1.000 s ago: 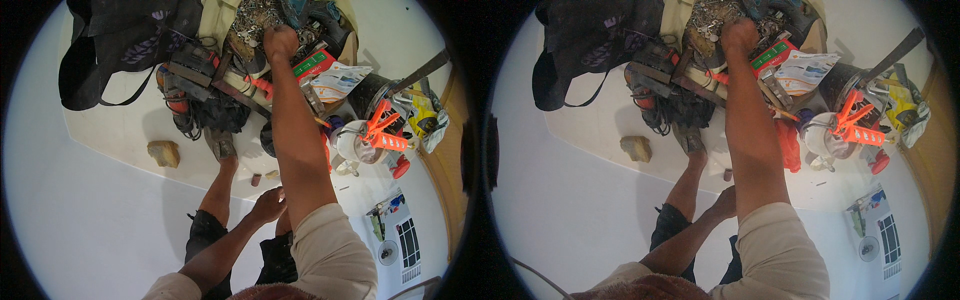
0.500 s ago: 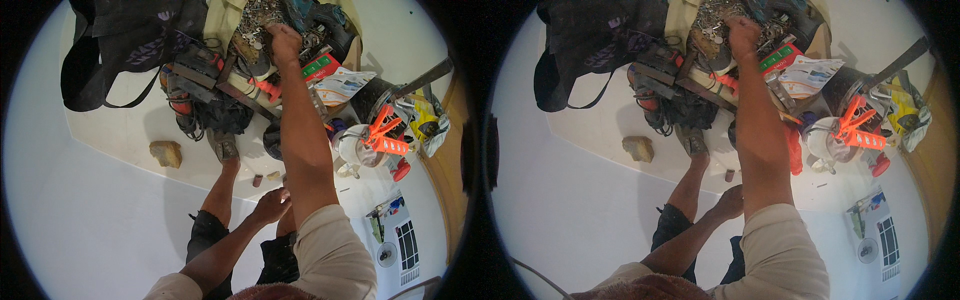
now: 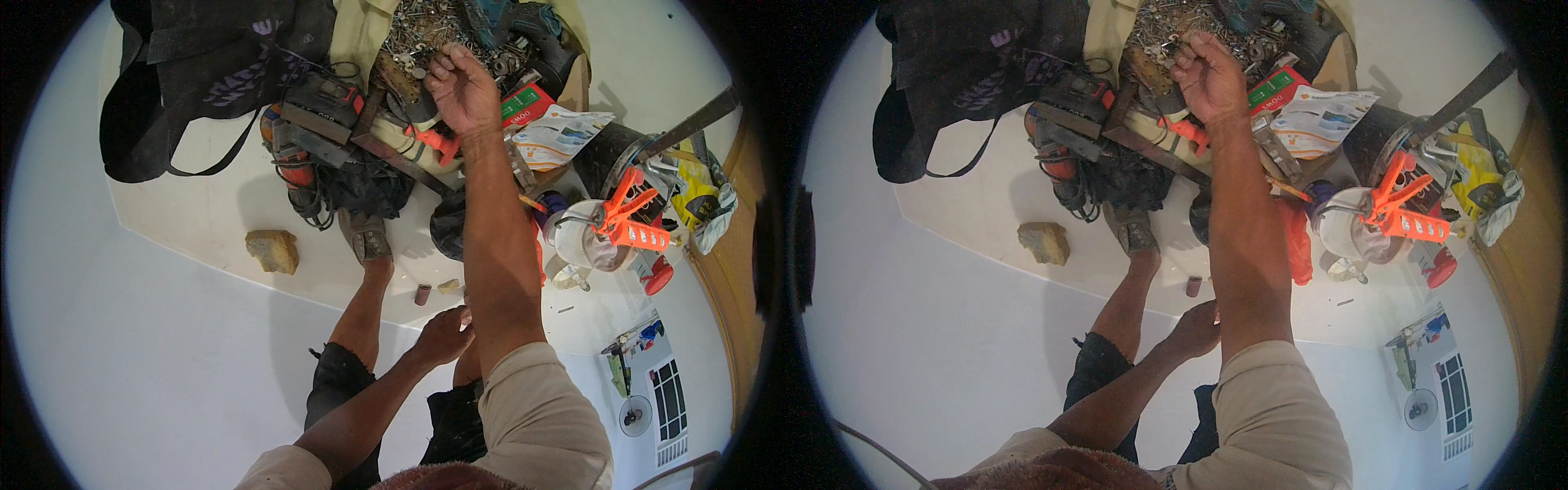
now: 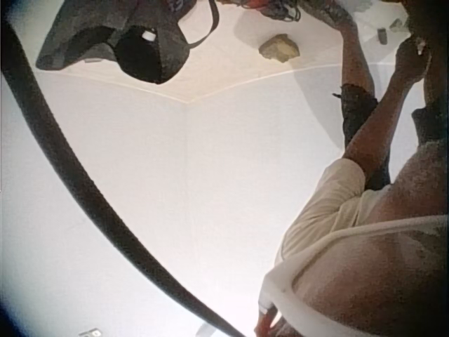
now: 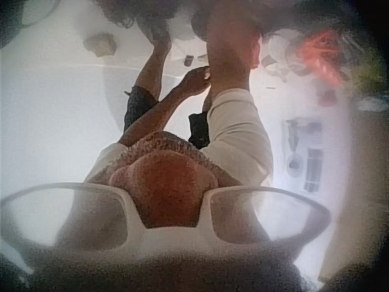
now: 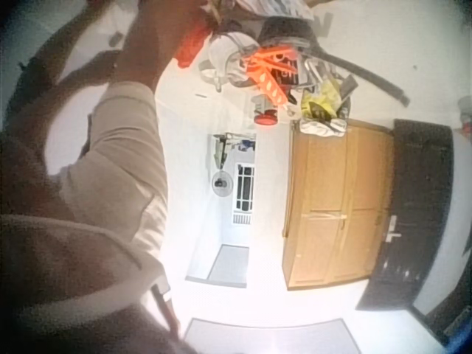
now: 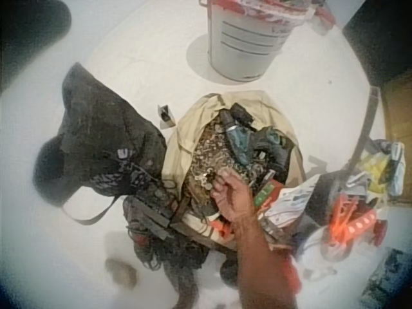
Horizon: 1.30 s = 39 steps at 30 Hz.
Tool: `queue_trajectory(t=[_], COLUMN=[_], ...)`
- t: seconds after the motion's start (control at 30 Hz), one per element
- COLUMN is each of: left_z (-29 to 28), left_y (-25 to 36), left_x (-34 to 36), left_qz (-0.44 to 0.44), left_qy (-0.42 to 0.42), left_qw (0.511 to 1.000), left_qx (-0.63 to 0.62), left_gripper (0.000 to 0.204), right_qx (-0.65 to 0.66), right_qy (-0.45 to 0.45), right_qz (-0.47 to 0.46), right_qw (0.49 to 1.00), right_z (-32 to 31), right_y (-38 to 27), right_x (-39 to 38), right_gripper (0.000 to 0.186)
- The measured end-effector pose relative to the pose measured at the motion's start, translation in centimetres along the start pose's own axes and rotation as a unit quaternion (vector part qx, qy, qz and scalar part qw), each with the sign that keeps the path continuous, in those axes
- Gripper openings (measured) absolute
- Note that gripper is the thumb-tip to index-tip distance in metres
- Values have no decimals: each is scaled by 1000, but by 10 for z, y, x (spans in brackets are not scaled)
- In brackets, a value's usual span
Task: The person is installing a metal door frame. They use a hammer to secure the frame, then use a grinder to cut and smooth the metal. Finally, they search through a tool bag for screws.
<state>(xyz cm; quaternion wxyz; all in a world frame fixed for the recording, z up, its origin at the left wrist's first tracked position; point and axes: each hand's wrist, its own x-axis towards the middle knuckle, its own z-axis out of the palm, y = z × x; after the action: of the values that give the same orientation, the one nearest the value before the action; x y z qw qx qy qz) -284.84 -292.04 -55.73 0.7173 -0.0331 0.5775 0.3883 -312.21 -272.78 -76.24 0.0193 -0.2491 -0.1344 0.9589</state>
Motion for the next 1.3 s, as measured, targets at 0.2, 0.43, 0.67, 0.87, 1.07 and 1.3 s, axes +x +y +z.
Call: queue_trajectory(t=[0.2, 0.43, 0.67, 0.87, 1.07, 1.3], left_z=[-1, -7, -5, -7, -5, -5], left_y=[4, 8, 4, 9, 3, -2], left_x=[-1, -4, -1, -4, -1, 1], left_qz=[-25, -12, 0, -7, 15, 34], left_qy=[-18, -18, -11, 0, 5, 0], left_qw=[999, 999, 1000, 1000, 999, 998], left_qx=[10, 30, 25, 12, 35, 59], left_gripper=[43, 42, 41, 42, 45, 43], right_qx=[91, -11, -438, -774, -819, -796], right_qy=[-4, -86, 159, 288, 264, 317], right_qz=[62, 37, -62, -144, -126, -76], right_qw=[994, 996, 883, 545, 493, 510], right_z=[0, 5, 2, -18, -14, -15], right_y=[8, 3, 4, 3, 11, 9], right_x=[-8, -26, -10, 46, 75, 67], right_gripper=[13, 15, 24, 29, 27, 27])
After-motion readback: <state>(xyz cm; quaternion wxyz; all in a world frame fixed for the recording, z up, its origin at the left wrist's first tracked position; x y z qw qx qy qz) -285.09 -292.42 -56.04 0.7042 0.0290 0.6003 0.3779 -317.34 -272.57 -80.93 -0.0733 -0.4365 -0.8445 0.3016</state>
